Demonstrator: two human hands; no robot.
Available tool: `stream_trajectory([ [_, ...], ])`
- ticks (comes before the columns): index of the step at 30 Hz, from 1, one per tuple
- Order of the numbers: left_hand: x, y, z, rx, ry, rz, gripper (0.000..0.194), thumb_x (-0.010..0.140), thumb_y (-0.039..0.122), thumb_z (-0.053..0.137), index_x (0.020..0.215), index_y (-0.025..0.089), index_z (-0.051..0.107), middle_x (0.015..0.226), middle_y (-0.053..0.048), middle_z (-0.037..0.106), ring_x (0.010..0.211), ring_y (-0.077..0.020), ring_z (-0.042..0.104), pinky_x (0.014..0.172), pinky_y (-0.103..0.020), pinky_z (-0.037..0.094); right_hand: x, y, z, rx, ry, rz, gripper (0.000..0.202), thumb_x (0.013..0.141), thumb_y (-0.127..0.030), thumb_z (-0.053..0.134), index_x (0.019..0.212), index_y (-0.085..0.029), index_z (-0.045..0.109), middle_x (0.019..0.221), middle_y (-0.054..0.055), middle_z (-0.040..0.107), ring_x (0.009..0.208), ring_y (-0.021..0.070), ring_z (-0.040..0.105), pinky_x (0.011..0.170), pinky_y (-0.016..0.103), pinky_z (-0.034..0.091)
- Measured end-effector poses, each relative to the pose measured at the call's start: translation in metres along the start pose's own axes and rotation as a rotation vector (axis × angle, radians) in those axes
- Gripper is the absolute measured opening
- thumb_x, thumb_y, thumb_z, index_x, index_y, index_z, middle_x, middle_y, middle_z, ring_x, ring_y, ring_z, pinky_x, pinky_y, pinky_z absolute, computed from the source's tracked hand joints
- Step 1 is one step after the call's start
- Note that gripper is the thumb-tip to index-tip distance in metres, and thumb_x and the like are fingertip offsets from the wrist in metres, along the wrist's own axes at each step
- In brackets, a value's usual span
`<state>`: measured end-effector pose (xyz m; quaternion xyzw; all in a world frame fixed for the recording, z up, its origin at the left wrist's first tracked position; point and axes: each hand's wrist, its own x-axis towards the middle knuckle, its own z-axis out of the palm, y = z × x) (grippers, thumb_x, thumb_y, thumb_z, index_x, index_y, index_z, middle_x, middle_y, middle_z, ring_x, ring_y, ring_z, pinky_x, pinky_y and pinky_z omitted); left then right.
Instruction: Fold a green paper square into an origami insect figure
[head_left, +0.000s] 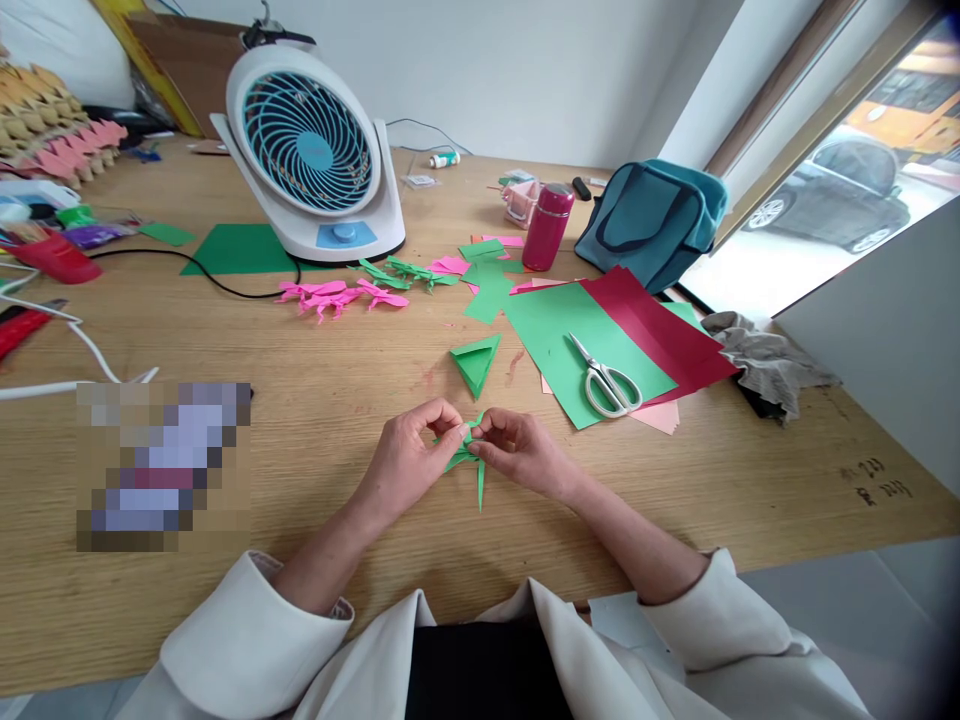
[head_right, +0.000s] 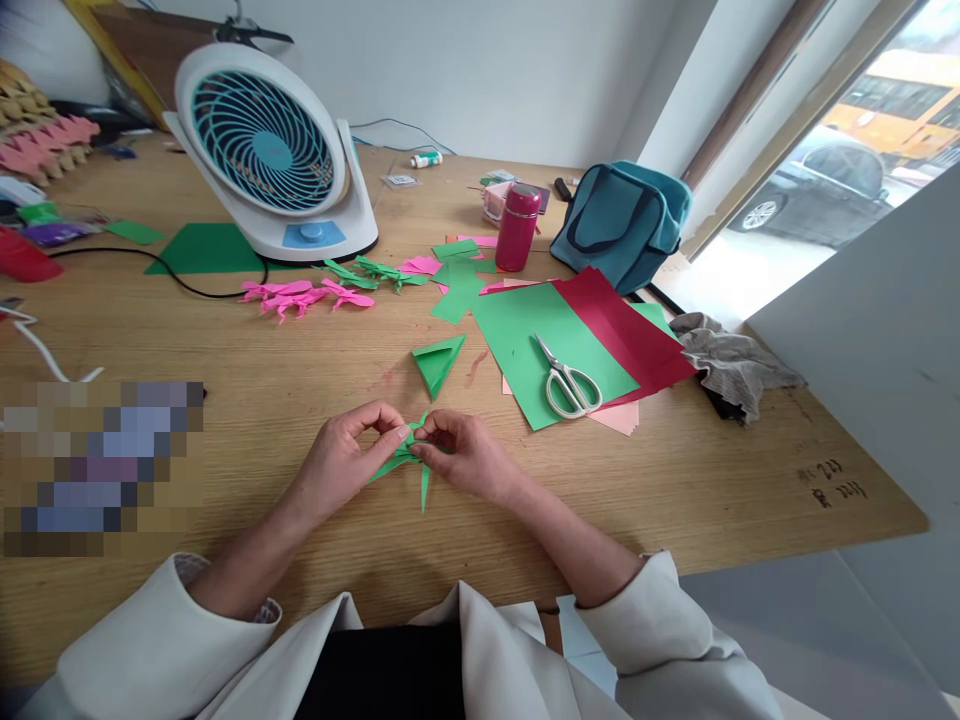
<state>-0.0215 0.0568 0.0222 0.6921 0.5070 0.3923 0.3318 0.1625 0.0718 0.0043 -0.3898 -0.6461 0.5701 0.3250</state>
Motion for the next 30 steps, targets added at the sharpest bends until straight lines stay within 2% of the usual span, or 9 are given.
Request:
stream_trajectory([
  [5, -0.001, 0.001, 0.001, -0.044, -0.005, -0.072, 0.020, 0.084, 0.027, 0.059, 0.065, 0.019, 0.056, 0.063, 0.004, 0.058, 0.064, -0.0119, 0.055, 0.066, -0.024, 0.043, -0.001, 0.006, 0.000, 0.015, -0.040, -0.029, 0.039, 0.082, -0.054, 0.073, 0.083, -0.017, 0.060, 0.074, -0.002, 0.056, 0.066, 0.0112, 0.049, 0.063, 0.025, 0.039],
  [8, -0.002, 0.000, 0.002, -0.065, 0.004, -0.090, 0.019, 0.084, 0.026, 0.058, 0.067, 0.019, 0.057, 0.065, 0.004, 0.059, 0.065, -0.0123, 0.057, 0.066, -0.024, 0.044, 0.000, 0.008, -0.002, 0.062, -0.059, 0.015, 0.040, 0.080, -0.054, 0.075, 0.083, -0.017, 0.061, 0.072, -0.002, 0.056, 0.065, 0.0108, 0.047, 0.061, 0.024, 0.036],
  [10, -0.002, -0.001, 0.001, -0.091, 0.033, -0.071, 0.014, 0.087, 0.026, 0.057, 0.075, 0.019, 0.061, 0.070, 0.002, 0.063, 0.069, -0.0135, 0.061, 0.068, -0.025, 0.047, 0.000, 0.007, -0.004, 0.132, -0.062, 0.072, 0.044, 0.076, -0.056, 0.078, 0.081, -0.017, 0.061, 0.070, -0.003, 0.056, 0.063, 0.0104, 0.046, 0.058, 0.024, 0.035],
  [14, 0.001, 0.001, -0.007, -0.090, 0.061, 0.089, 0.016, 0.093, 0.026, 0.055, 0.094, 0.020, 0.070, 0.094, -0.004, 0.073, 0.090, -0.0182, 0.069, 0.084, -0.031, 0.054, 0.001, 0.001, -0.012, 0.256, -0.079, 0.149, 0.045, 0.073, -0.057, 0.080, 0.079, -0.016, 0.062, 0.068, -0.003, 0.056, 0.062, 0.0098, 0.047, 0.057, 0.023, 0.034],
  [19, 0.004, 0.002, -0.017, -0.221, -0.110, 0.202, 0.026, 0.098, 0.020, 0.048, 0.105, 0.022, 0.073, 0.116, -0.007, 0.075, 0.114, -0.0229, 0.068, 0.103, -0.041, 0.052, -0.001, -0.007, -0.017, 0.398, -0.192, 0.214, 0.041, 0.070, -0.051, 0.085, 0.075, -0.016, 0.065, 0.070, -0.002, 0.062, 0.064, 0.0106, 0.055, 0.063, 0.024, 0.044],
  [23, 0.002, 0.003, -0.018, -0.209, -0.262, 0.336, 0.035, 0.092, 0.008, 0.050, 0.114, 0.027, 0.070, 0.123, -0.006, 0.073, 0.137, -0.0241, 0.053, 0.113, -0.047, 0.046, -0.003, -0.005, -0.018, 0.495, -0.276, 0.268, 0.038, 0.067, -0.047, 0.088, 0.074, -0.015, 0.067, 0.066, -0.002, 0.062, 0.059, 0.0091, 0.054, 0.060, 0.022, 0.045],
  [25, 0.001, 0.004, -0.017, -0.182, -0.296, 0.391, 0.038, 0.090, 0.004, 0.054, 0.115, 0.027, 0.070, 0.121, -0.006, 0.073, 0.139, -0.0239, 0.051, 0.114, -0.048, 0.046, -0.004, -0.002, -0.019, 0.548, -0.280, 0.291, 0.038, 0.066, -0.046, 0.089, 0.073, -0.015, 0.068, 0.063, -0.003, 0.061, 0.057, 0.0086, 0.053, 0.060, 0.022, 0.047],
  [27, 0.001, 0.006, -0.016, -0.159, -0.279, 0.439, 0.034, 0.089, 0.006, 0.060, 0.114, 0.027, 0.071, 0.118, -0.006, 0.074, 0.134, -0.0240, 0.054, 0.113, -0.048, 0.046, -0.004, 0.000, -0.019, 0.619, -0.273, 0.312, 0.038, 0.065, -0.046, 0.089, 0.077, -0.015, 0.070, 0.066, -0.002, 0.064, 0.059, 0.0092, 0.056, 0.065, 0.024, 0.052],
  [30, 0.001, 0.007, -0.014, -0.178, -0.247, 0.490, 0.022, 0.089, 0.013, 0.068, 0.107, 0.025, 0.073, 0.106, -0.006, 0.075, 0.115, -0.0223, 0.065, 0.102, -0.041, 0.053, -0.005, 0.002, -0.017, 0.684, -0.313, 0.339, 0.040, 0.066, -0.047, 0.089, 0.083, -0.015, 0.071, 0.073, 0.000, 0.067, 0.067, 0.0113, 0.062, 0.073, 0.028, 0.056],
])
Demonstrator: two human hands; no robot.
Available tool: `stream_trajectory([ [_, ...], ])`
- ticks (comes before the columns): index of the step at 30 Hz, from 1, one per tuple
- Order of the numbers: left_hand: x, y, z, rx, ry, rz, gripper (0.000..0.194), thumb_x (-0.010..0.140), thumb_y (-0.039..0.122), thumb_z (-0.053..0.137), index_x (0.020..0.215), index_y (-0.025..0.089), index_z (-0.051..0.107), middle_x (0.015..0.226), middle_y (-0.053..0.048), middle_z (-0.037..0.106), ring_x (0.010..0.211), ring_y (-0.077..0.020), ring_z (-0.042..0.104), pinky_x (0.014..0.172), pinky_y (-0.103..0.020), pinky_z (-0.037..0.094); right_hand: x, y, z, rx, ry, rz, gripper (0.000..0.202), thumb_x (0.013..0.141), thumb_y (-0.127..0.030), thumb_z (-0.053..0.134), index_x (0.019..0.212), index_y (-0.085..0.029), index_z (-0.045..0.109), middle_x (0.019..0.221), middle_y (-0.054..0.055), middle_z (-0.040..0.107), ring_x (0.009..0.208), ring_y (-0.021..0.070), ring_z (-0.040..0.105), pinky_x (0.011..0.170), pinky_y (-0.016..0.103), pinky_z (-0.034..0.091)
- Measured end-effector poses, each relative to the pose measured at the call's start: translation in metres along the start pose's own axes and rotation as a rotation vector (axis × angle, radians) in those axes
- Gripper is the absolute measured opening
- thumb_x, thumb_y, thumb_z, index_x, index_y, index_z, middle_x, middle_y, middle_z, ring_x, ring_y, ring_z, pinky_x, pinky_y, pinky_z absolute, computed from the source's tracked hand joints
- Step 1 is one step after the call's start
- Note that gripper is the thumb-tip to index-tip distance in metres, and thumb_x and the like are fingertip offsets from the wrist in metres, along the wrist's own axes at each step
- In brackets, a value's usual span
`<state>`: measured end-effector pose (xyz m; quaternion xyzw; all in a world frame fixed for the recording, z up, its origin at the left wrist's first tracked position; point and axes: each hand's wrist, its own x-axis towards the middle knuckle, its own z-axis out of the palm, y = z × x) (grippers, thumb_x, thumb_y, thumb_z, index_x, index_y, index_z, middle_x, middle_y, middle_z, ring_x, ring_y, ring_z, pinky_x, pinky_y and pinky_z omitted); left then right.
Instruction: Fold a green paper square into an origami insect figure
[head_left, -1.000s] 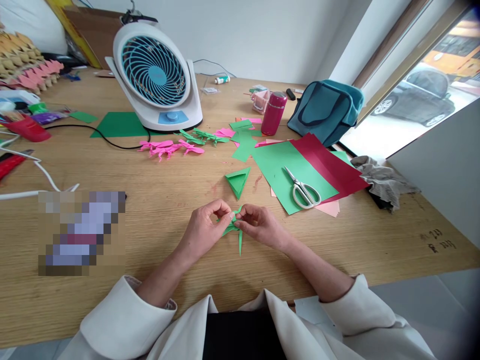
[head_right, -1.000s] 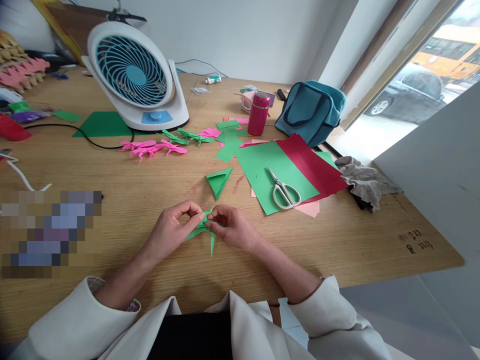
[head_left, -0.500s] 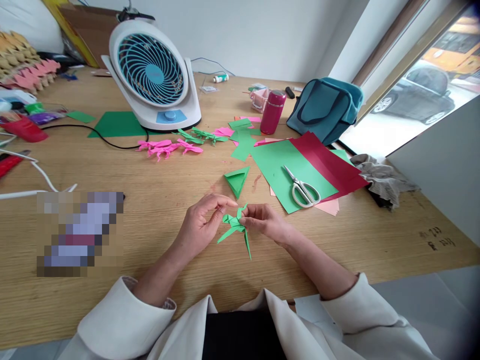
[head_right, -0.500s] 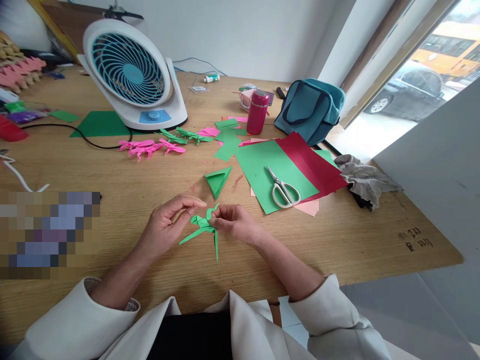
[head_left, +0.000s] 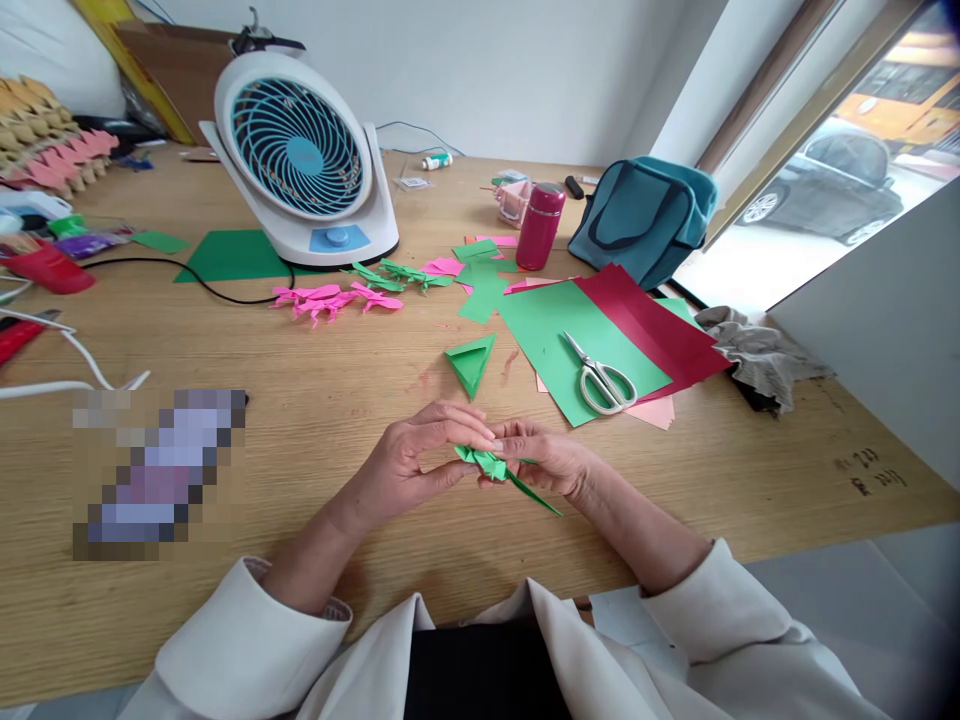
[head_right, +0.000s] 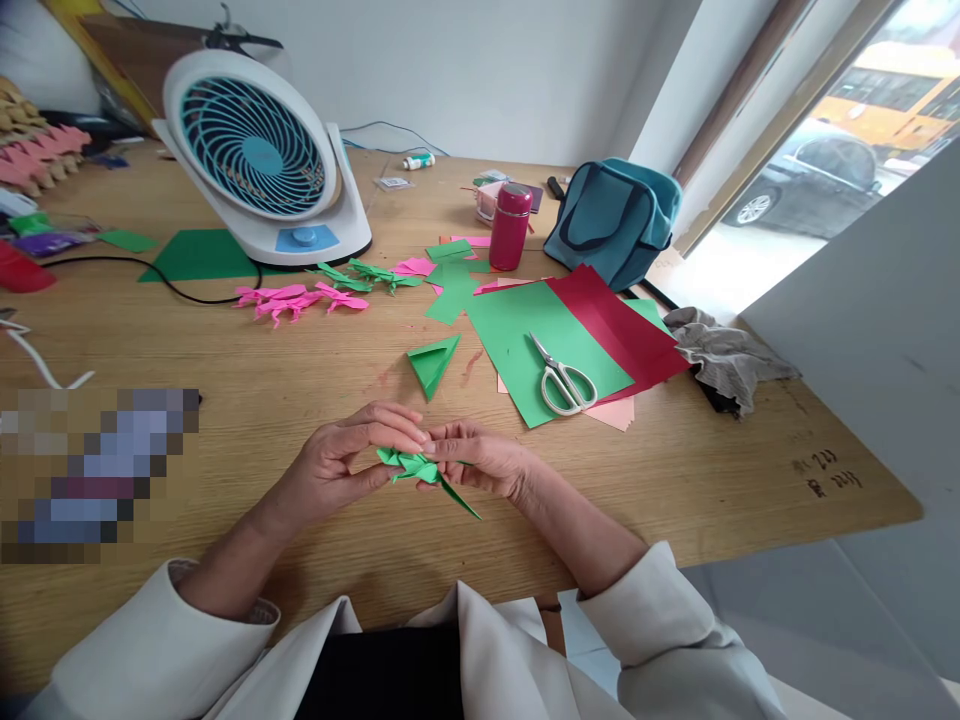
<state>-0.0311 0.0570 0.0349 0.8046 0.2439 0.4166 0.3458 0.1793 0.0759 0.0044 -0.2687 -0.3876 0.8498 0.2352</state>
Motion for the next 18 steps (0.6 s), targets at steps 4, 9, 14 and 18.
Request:
stream_trajectory([
  [4, -0.004, -0.003, 0.002, -0.047, 0.057, -0.035, 0.011, 0.087, 0.018, 0.073, 0.095, 0.024, 0.077, 0.087, -0.004, 0.072, 0.079, -0.0154, 0.069, 0.072, -0.027, 0.057, 0.003, 0.004, 0.002, -0.014, -0.102, 0.045, 0.040, 0.068, -0.046, 0.089, 0.081, -0.014, 0.069, 0.072, 0.000, 0.065, 0.066, 0.0104, 0.061, 0.077, 0.030, 0.056],
  [9, -0.004, -0.007, 0.005, -0.027, 0.139, -0.179, 0.009, 0.086, 0.016, 0.073, 0.089, 0.022, 0.078, 0.078, -0.001, 0.070, 0.069, -0.0121, 0.065, 0.065, -0.023, 0.051, -0.002, -0.009, -0.003, -0.234, 0.014, -0.165, 0.039, 0.077, -0.048, 0.083, 0.097, -0.017, 0.070, 0.084, 0.000, 0.068, 0.074, 0.0101, 0.061, 0.070, 0.021, 0.049],
  [14, -0.002, -0.009, 0.005, 0.024, 0.191, -0.300, 0.005, 0.083, 0.016, 0.073, 0.083, 0.020, 0.077, 0.072, 0.001, 0.066, 0.069, -0.0118, 0.062, 0.067, -0.022, 0.048, -0.006, -0.019, -0.011, -0.350, 0.070, -0.268, 0.033, 0.080, -0.045, 0.081, 0.090, -0.016, 0.070, 0.086, 0.001, 0.069, 0.081, 0.0123, 0.063, 0.079, 0.025, 0.050],
  [18, -0.003, -0.014, 0.006, 0.025, 0.194, -0.351, 0.005, 0.083, 0.019, 0.072, 0.085, 0.020, 0.076, 0.077, 0.000, 0.067, 0.074, -0.0131, 0.063, 0.071, -0.024, 0.047, 0.000, -0.010, -0.013, -0.364, 0.073, -0.220, 0.037, 0.072, -0.044, 0.087, 0.085, -0.016, 0.067, 0.079, 0.000, 0.069, 0.072, 0.0114, 0.061, 0.069, 0.024, 0.047],
])
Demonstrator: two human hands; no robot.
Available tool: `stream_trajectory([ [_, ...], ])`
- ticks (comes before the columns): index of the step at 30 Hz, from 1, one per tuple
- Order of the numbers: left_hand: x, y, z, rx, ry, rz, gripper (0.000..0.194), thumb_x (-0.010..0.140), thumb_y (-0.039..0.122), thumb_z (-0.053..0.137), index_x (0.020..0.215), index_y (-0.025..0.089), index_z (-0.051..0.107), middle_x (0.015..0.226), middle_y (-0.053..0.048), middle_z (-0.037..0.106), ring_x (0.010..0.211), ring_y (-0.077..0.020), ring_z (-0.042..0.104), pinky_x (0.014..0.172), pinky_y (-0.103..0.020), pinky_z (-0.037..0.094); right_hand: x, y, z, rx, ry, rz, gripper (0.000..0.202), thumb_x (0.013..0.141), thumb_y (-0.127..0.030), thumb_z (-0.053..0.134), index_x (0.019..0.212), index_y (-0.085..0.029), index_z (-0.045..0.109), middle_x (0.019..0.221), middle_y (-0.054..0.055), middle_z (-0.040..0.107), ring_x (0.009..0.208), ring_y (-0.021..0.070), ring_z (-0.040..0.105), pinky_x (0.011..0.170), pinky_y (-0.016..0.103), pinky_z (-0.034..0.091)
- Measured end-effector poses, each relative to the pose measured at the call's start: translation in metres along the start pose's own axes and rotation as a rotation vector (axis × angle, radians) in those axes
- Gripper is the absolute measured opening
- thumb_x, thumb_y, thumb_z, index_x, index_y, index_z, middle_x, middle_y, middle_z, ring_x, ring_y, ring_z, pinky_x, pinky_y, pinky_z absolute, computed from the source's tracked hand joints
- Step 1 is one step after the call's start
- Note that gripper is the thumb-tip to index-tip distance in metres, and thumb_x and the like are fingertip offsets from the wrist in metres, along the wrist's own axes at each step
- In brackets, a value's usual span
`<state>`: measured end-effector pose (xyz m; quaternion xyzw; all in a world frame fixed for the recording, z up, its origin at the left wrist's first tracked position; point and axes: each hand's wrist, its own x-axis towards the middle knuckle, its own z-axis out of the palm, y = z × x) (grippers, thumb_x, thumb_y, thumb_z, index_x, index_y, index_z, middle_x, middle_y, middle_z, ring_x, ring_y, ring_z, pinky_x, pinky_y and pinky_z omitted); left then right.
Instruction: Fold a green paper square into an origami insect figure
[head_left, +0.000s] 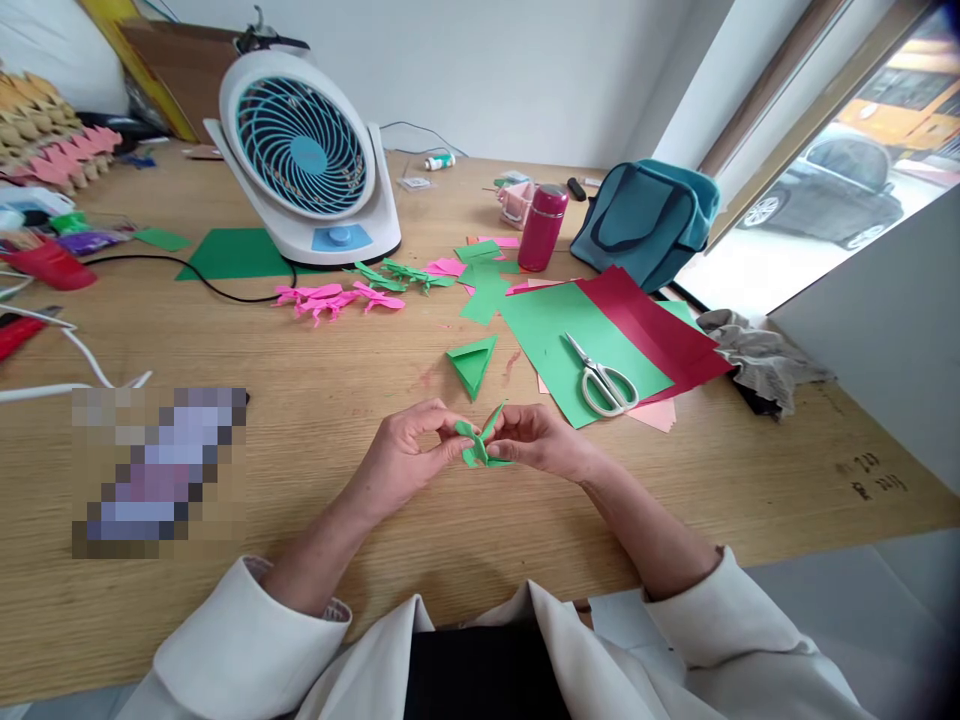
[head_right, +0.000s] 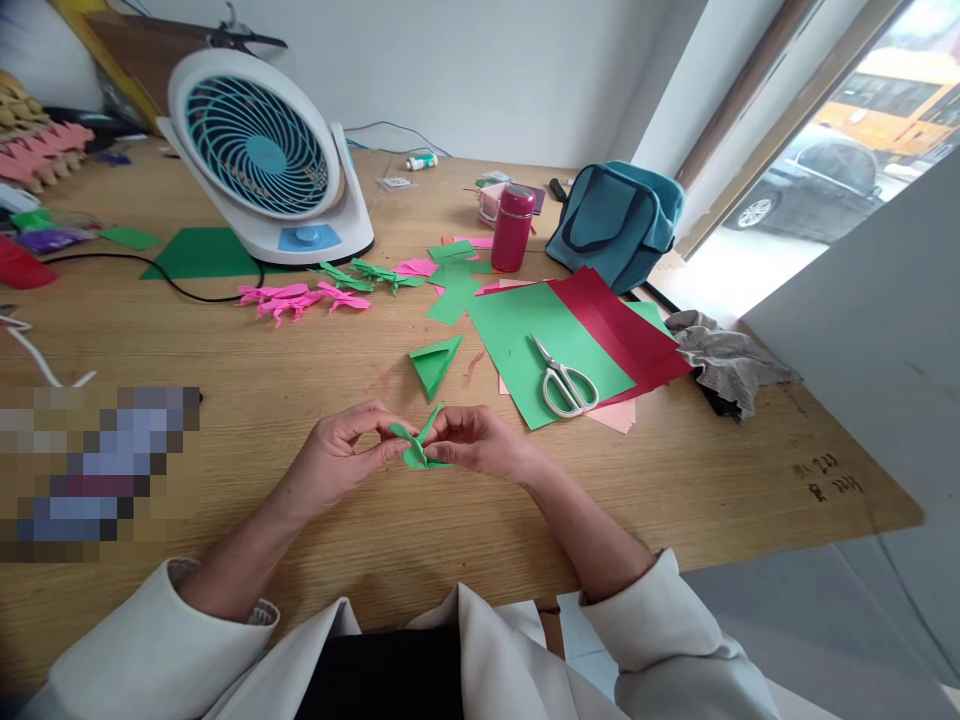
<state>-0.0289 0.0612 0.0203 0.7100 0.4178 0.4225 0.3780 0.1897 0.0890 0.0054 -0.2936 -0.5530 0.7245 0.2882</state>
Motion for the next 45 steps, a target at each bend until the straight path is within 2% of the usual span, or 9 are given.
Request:
stream_trajectory([
  [3, 0.000, -0.002, 0.002, -0.002, -0.031, -0.044, 0.006, 0.083, 0.022, 0.072, 0.086, 0.019, 0.076, 0.081, -0.001, 0.069, 0.078, -0.0144, 0.063, 0.075, -0.025, 0.047, 0.001, 0.006, 0.003, -0.059, 0.030, 0.029, 0.039, 0.071, -0.045, 0.087, 0.083, -0.015, 0.066, 0.073, 0.000, 0.067, 0.065, 0.0099, 0.057, 0.060, 0.022, 0.042],
  [7, 0.000, 0.000, 0.004, 0.002, -0.063, -0.122, 0.009, 0.079, 0.026, 0.074, 0.075, 0.018, 0.073, 0.074, 0.001, 0.067, 0.073, -0.0140, 0.061, 0.072, -0.025, 0.045, -0.001, 0.007, 0.007, -0.116, 0.067, 0.025, 0.038, 0.072, -0.045, 0.085, 0.081, -0.015, 0.065, 0.068, -0.003, 0.062, 0.058, 0.0080, 0.051, 0.053, 0.021, 0.036],
  [11, -0.002, 0.001, 0.005, -0.013, -0.062, -0.203, 0.012, 0.077, 0.030, 0.075, 0.074, 0.018, 0.073, 0.070, 0.001, 0.069, 0.069, -0.0140, 0.062, 0.069, -0.024, 0.046, 0.000, 0.008, 0.008, -0.143, 0.096, 0.006, 0.038, 0.073, -0.046, 0.084, 0.080, -0.015, 0.063, 0.070, -0.003, 0.062, 0.061, 0.0090, 0.053, 0.057, 0.022, 0.039],
  [17, -0.002, -0.004, 0.003, 0.058, 0.090, -0.218, 0.017, 0.076, 0.034, 0.075, 0.080, 0.018, 0.076, 0.078, -0.002, 0.075, 0.076, -0.0179, 0.066, 0.074, -0.028, 0.049, 0.003, 0.009, 0.012, -0.146, 0.089, 0.002, 0.043, 0.072, -0.051, 0.083, 0.087, -0.015, 0.064, 0.077, 0.000, 0.067, 0.068, 0.0109, 0.058, 0.061, 0.023, 0.042],
  [21, -0.002, -0.005, 0.005, -0.033, 0.040, -0.245, 0.015, 0.076, 0.032, 0.075, 0.080, 0.018, 0.076, 0.078, -0.001, 0.075, 0.075, -0.0166, 0.067, 0.071, -0.025, 0.051, 0.002, 0.013, 0.018, -0.241, 0.184, 0.040, 0.042, 0.070, -0.051, 0.084, 0.080, -0.015, 0.064, 0.069, -0.002, 0.063, 0.061, 0.0095, 0.053, 0.055, 0.023, 0.038],
  [25, -0.001, -0.003, 0.006, -0.132, -0.015, -0.321, 0.016, 0.076, 0.033, 0.075, 0.080, 0.018, 0.077, 0.076, 0.000, 0.075, 0.069, -0.0151, 0.068, 0.064, -0.022, 0.053, 0.005, 0.019, 0.021, -0.202, 0.232, 0.051, 0.042, 0.067, -0.050, 0.086, 0.079, -0.015, 0.065, 0.069, -0.001, 0.063, 0.060, 0.0098, 0.052, 0.055, 0.024, 0.038],
  [31, 0.000, -0.006, 0.006, -0.151, 0.003, -0.347, 0.020, 0.073, 0.035, 0.077, 0.084, 0.018, 0.080, 0.081, -0.001, 0.077, 0.071, -0.0161, 0.067, 0.066, -0.023, 0.054, 0.010, 0.026, 0.025, -0.136, 0.295, -0.054, 0.040, 0.065, -0.047, 0.088, 0.073, -0.017, 0.063, 0.075, -0.001, 0.063, 0.066, 0.0106, 0.057, 0.061, 0.025, 0.043],
  [39, 0.000, -0.009, 0.005, -0.222, 0.026, -0.334, 0.020, 0.074, 0.035, 0.079, 0.080, 0.017, 0.078, 0.076, -0.001, 0.074, 0.069, -0.0136, 0.062, 0.064, -0.022, 0.048, 0.010, 0.020, 0.027, -0.108, 0.265, -0.102, 0.042, 0.068, -0.048, 0.086, 0.081, -0.019, 0.060, 0.075, -0.002, 0.063, 0.067, 0.0110, 0.058, 0.062, 0.025, 0.045],
  [45, -0.001, -0.006, 0.004, -0.251, 0.069, -0.371, 0.026, 0.072, 0.041, 0.082, 0.081, 0.017, 0.077, 0.072, 0.000, 0.069, 0.066, -0.0126, 0.057, 0.064, -0.023, 0.046, 0.008, 0.016, 0.023, -0.029, 0.287, -0.226, 0.040, 0.078, -0.044, 0.081, 0.104, -0.024, 0.058, 0.086, -0.001, 0.064, 0.077, 0.0132, 0.062, 0.073, 0.027, 0.051],
])
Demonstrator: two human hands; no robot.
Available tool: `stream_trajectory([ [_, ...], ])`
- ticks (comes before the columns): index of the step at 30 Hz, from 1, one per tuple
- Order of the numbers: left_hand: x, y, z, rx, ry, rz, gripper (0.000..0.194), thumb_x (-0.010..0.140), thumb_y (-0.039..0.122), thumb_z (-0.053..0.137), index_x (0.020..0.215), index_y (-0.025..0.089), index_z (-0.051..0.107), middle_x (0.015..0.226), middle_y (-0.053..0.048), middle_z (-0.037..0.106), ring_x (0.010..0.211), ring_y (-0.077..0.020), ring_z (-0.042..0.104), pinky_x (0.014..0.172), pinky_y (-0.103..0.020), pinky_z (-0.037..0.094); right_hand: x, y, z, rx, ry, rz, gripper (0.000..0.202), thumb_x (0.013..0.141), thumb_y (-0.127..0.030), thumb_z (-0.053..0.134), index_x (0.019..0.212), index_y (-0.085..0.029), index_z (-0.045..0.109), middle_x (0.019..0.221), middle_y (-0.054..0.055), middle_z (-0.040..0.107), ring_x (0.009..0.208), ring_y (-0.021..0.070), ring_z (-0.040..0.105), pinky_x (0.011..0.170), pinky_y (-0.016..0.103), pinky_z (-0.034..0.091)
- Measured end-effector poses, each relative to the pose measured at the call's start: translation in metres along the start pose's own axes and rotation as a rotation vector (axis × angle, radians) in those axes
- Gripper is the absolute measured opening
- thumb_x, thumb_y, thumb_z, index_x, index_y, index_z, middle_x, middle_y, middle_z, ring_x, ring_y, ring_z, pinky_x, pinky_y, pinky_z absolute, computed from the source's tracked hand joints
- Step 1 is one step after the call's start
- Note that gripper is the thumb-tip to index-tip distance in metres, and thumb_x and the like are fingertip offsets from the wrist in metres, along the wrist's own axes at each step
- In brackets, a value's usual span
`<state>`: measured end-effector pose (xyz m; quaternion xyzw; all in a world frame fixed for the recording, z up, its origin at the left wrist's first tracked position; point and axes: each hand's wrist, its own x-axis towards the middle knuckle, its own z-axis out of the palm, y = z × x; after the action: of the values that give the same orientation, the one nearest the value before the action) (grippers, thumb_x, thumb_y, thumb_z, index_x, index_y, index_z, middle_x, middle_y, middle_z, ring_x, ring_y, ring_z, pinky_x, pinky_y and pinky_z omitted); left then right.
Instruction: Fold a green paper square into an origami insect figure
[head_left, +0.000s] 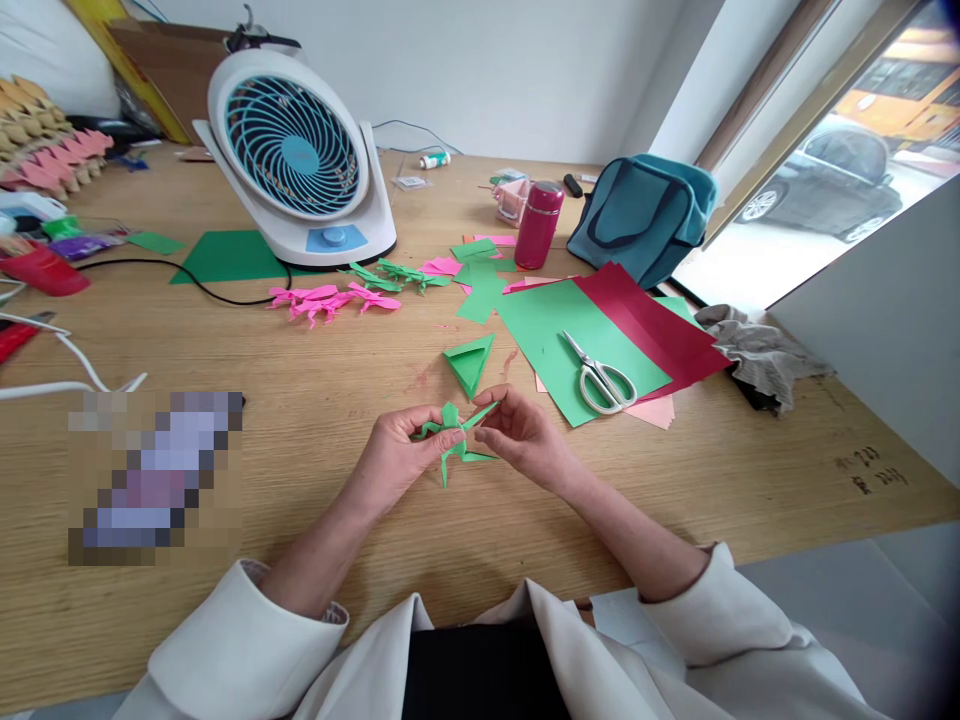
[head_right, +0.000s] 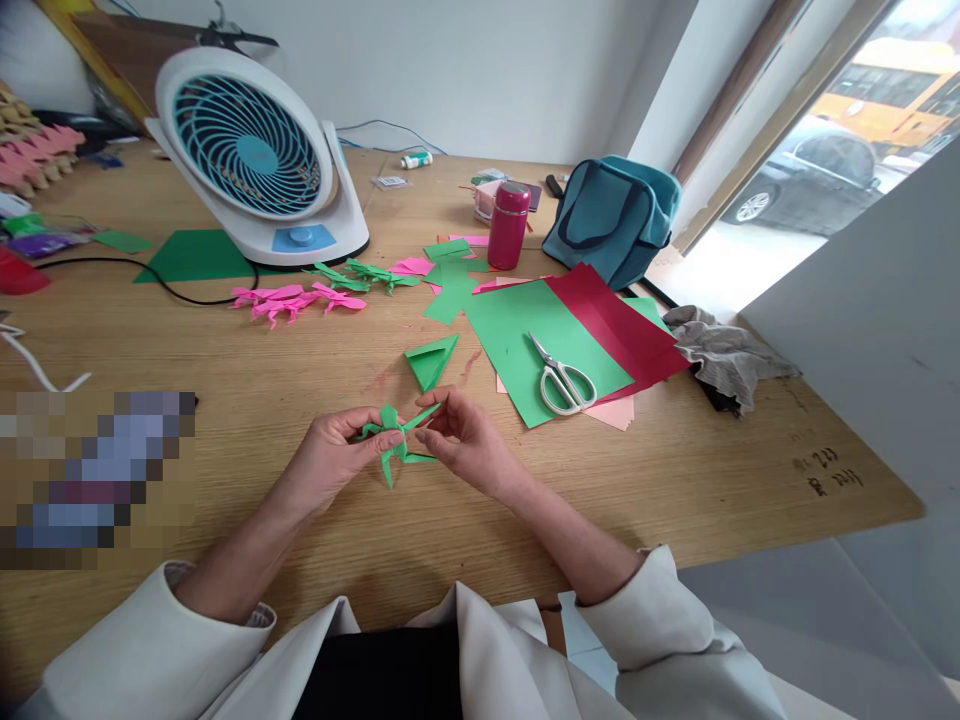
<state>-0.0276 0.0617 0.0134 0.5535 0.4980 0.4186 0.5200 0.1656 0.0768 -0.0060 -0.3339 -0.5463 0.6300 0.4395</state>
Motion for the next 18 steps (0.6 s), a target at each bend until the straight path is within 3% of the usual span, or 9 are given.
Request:
stream_trajectory([
  [5, 0.0007, -0.0002, 0.0015, -0.045, -0.015, -0.035, 0.030, 0.069, 0.044, 0.084, 0.082, 0.017, 0.078, 0.072, 0.000, 0.069, 0.067, -0.0132, 0.058, 0.065, -0.024, 0.046, -0.0029, -0.0022, -0.0021, -0.120, 0.013, -0.080, 0.023, 0.088, -0.040, 0.070, 0.100, -0.022, 0.063, 0.093, 0.002, 0.068, 0.085, 0.0151, 0.067, 0.079, 0.030, 0.053],
  [11, 0.0005, -0.0023, 0.0000, -0.035, -0.048, -0.064, 0.031, 0.072, 0.046, 0.082, 0.082, 0.017, 0.075, 0.074, 0.000, 0.070, 0.066, -0.0125, 0.059, 0.063, -0.022, 0.045, -0.0038, -0.0046, 0.0001, -0.118, 0.006, -0.086, 0.015, 0.089, -0.032, 0.068, 0.099, -0.021, 0.064, 0.088, 0.001, 0.070, 0.081, 0.0144, 0.069, 0.078, 0.030, 0.054],
  [18, 0.0025, -0.0051, 0.0000, 0.059, -0.059, 0.006, 0.028, 0.075, 0.043, 0.079, 0.083, 0.017, 0.076, 0.073, 0.000, 0.069, 0.067, -0.0127, 0.058, 0.064, -0.022, 0.044, -0.0033, -0.0029, 0.0016, -0.184, 0.060, -0.087, 0.011, 0.087, -0.029, 0.067, 0.092, -0.020, 0.063, 0.086, 0.002, 0.069, 0.078, 0.0143, 0.066, 0.074, 0.029, 0.053],
])
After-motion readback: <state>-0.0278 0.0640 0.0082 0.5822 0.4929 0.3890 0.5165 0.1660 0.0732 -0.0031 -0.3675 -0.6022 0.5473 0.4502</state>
